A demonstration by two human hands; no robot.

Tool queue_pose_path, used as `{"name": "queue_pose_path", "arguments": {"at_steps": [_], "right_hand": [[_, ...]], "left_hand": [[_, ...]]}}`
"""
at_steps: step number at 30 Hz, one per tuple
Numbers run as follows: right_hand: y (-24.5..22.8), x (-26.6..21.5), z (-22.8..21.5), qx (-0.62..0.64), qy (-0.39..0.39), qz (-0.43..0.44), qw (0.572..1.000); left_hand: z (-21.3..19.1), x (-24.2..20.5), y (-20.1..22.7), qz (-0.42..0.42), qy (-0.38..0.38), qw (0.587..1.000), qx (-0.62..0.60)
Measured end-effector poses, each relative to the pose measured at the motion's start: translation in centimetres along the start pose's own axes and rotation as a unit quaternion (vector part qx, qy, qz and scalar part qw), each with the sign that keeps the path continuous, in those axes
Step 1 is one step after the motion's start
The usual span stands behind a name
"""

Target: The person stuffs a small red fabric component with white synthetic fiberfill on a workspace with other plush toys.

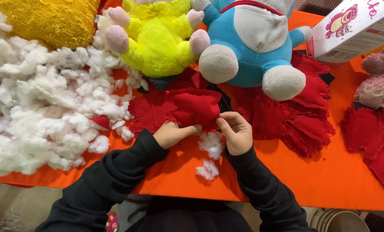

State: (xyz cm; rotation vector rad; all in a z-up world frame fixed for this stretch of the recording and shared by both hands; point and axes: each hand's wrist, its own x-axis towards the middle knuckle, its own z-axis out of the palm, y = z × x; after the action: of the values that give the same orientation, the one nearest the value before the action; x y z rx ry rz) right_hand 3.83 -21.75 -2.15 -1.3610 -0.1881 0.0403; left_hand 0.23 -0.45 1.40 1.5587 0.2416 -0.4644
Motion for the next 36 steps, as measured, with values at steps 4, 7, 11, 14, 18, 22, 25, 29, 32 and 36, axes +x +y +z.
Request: {"name": "queue_pose_path", "arguments": {"at_steps": [4, 7, 11, 14, 18, 22, 25, 29, 32, 36], "right_hand": [[0.2, -0.1, 0.3, -0.004, 0.022, -0.018, 1.0], [0.2, -0.6, 0.2, 0.003, 0.022, -0.023, 0.999], [-1.6, -0.6, 1.1, -0.007, -0.057, -0.036, 0.998], [-1.9, -0.7, 1.5, -0.027, -0.112, -0.08, 0.99], [-2.3, -0.7, 2.3, -0.112, -0.13, -0.155, 0.973], [-2.8, -0.6, 2.4, -0.164, -0.125, -0.181, 0.962], [-2.9, -0.8, 2.9, -0.158, -0.136, -0.196, 0.958], [-3.3, -0.3, 2.8, -0.189, -0.166, -0.188, 0.949], [-2.1, -0.7, 2.1, -0.171, -0.194, -0.17, 0.951], [-1.8, -0.8, 2.2, -0.126, -0.242, -0.18, 0.945]], "left_hand": [[0.0, -0.1, 0.3, -0.01, -0.011, 1.0, 0.02], [0.1, -0.2, 0.1, -0.018, 0.0, 0.999, -0.031], [0.1, 0.4, -0.2, -0.028, 0.008, 1.0, -0.002], [0.2, 0.6, -0.4, -0.048, 0.013, 0.999, -0.002], [0.3, 0.1, 0.1, -0.091, 0.027, 0.995, 0.022], [0.2, -0.4, 0.9, -0.068, 0.026, 0.997, 0.02], [0.8, -0.9, 0.9, -0.044, 0.015, 0.999, 0.012], [0.8, -1.5, 1.4, 0.0, 0.012, 1.0, -0.001], [1.0, -2.1, 1.2, 0.021, 0.005, 1.0, -0.01], [1.5, -2.5, 1.3, 0.058, -0.009, 0.998, -0.021]]}}
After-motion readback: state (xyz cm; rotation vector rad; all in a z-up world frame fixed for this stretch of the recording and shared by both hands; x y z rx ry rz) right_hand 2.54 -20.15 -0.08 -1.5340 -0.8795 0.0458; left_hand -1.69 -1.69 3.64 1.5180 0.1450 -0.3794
